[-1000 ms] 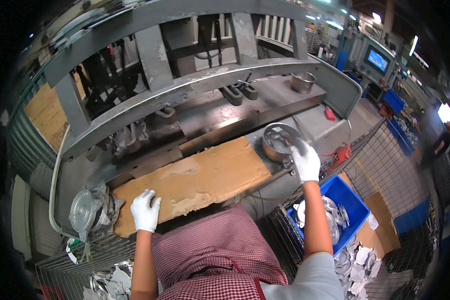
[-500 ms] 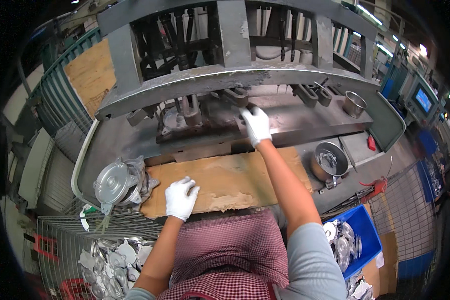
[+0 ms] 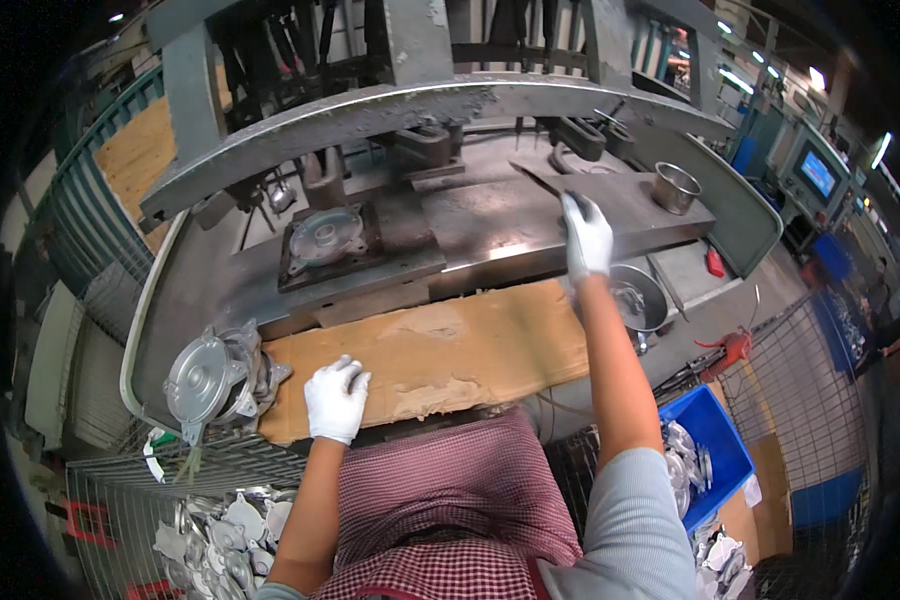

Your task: The person cleans and sorts metal castings at an industrial station, using a manual scraper to remove scrap metal and placing the cleaned components into a plastic bin.

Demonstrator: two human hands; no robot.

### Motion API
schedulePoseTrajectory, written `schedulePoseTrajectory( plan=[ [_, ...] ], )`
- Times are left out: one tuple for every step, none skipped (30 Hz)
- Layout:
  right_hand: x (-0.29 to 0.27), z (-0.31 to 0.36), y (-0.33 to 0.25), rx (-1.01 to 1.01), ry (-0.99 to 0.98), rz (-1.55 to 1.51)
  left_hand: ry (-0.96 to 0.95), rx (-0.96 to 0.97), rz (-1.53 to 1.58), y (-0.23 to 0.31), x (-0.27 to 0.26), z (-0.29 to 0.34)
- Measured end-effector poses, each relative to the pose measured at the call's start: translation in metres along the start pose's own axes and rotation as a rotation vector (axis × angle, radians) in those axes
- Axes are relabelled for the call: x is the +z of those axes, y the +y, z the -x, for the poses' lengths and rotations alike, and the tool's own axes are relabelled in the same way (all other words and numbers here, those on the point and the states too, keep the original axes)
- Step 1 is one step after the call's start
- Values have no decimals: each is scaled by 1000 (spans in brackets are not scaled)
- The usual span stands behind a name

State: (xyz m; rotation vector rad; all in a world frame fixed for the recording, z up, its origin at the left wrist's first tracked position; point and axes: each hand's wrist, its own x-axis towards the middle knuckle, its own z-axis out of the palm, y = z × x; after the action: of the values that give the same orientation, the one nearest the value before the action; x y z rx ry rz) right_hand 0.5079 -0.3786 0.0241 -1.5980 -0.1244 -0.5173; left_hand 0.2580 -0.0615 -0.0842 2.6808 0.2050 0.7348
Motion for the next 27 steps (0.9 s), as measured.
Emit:
schedulePoseTrajectory(
  plan=[
    [-17, 13, 1, 9, 26, -28, 2, 0, -3, 0, 0, 0],
    [-41, 28, 0, -74, 4, 118, 0, 3, 3, 0, 0, 0],
    [-60, 41, 1, 44, 40, 200, 8, 7, -10, 1, 0, 0],
    [-84, 57, 4, -152, 41, 415, 1, 5, -20, 1, 2, 0],
    [-102, 68, 7, -232, 76, 513, -7, -1, -38, 1, 2, 0],
    [-119, 76, 11, -244, 128, 606, -25, -2, -49, 1, 3, 1],
    [-134, 86, 15, -296, 140, 671, -18, 10, -51, 1, 3, 1],
    [-145, 92, 17, -274, 176, 705, -22, 12, -51, 0, 4, 1],
    [-154, 94, 19, -341, 176, 839, -2, 23, -49, 0, 5, 2],
    [-161, 96, 20, -349, 136, 908, -14, 8, -30, -1, 6, 2],
    [-165, 98, 20, -390, 59, 988, -2, 10, -29, -2, 7, 3],
    [-171, 99, 19, -403, 0, 1072, 5, 16, -15, -3, 8, 4],
    [-178, 103, 17, -292, -75, 1275, 14, 9, -22, -3, 9, 4],
    [-184, 108, 16, -307, -59, 1335, 10, -3, -19, -3, 10, 5],
    [-191, 110, 15, -289, -17, 1311, 15, -3, -17, -3, 11, 5],
    [-198, 111, 15, -239, 20, 1318, -2, -19, -15, -4, 11, 5],
    [-205, 109, 16, -205, 72, 1283, 12, -13, -14, -3, 12, 6],
    [-210, 105, 19, -196, 79, 1277, -15, -43, -13, -4, 12, 7],
    [-214, 100, 23, -267, 169, 1233, 10, -13, -5, -4, 12, 7],
    [-220, 96, 29, -328, 265, 1189, -2, -25, -10, -5, 12, 7],
    [-224, 89, 35, -390, 267, 1062, -14, -28, -7, -5, 13, 7],
    [-226, 84, 41, -388, 285, 1068, -12, -19, -8, -6, 13, 7],
    [-228, 80, 47, -316, 316, 1004, 25, -31, -29, -6, 14, 8],
    [-230, 77, 52, -155, 352, 955, 74, -29, -44, -6, 15, 10],
    [-233, 76, 56, -93, 279, 1090, 63, -63, -83, -6, 15, 10],
    [-233, 75, 59, 4, 279, 1033, 72, -28, -74, -6, 17, 11],
    [-233, 75, 61, 7, 293, 992, 123, -43, -108, -6, 18, 12]
  ],
)
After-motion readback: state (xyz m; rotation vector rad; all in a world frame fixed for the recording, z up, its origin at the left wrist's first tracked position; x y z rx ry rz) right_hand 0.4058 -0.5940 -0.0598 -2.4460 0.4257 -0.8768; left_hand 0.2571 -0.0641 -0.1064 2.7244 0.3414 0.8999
